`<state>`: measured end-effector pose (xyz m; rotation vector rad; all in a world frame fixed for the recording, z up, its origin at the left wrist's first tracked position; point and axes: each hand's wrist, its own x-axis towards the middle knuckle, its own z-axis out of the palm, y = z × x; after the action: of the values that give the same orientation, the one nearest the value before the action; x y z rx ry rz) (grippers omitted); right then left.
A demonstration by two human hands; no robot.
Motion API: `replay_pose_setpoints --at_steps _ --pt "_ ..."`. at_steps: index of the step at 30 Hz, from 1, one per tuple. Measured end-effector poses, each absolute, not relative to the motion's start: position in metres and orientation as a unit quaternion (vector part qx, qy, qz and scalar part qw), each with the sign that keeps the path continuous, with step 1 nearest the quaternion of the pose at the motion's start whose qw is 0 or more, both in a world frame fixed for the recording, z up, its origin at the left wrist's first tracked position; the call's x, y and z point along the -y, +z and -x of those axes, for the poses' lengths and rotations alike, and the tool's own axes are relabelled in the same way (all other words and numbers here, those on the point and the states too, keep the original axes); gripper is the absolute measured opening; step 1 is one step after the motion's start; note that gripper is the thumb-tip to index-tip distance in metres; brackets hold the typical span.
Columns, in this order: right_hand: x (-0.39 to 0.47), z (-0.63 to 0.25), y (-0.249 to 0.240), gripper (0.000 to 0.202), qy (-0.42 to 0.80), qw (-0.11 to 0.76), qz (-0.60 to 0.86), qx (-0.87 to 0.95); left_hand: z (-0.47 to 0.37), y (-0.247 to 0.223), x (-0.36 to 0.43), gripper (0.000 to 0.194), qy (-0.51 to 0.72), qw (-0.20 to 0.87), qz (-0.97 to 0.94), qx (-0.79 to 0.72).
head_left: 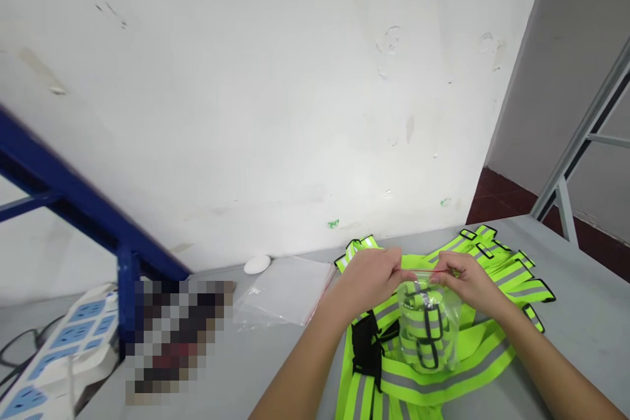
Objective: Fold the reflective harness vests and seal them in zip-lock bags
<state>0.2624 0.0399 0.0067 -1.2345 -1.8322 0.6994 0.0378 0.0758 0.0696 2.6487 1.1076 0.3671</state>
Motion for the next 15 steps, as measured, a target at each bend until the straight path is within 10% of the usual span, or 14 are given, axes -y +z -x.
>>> replay_pose_setpoints --at_steps 8,15 --pt "-0.065 -0.292 -0.028 0.034 0.468 0.406 0.548 0.562 -0.039 0.017 -0.102 0.046 0.285 0.240 -0.795 -0.479" --pt "-0.078 -0.323 -0.043 0.036 0.494 0.483 0.546 0.472 -0.056 -0.031 -0.097 0.050 0.133 0.243 -0.869 -0.410"
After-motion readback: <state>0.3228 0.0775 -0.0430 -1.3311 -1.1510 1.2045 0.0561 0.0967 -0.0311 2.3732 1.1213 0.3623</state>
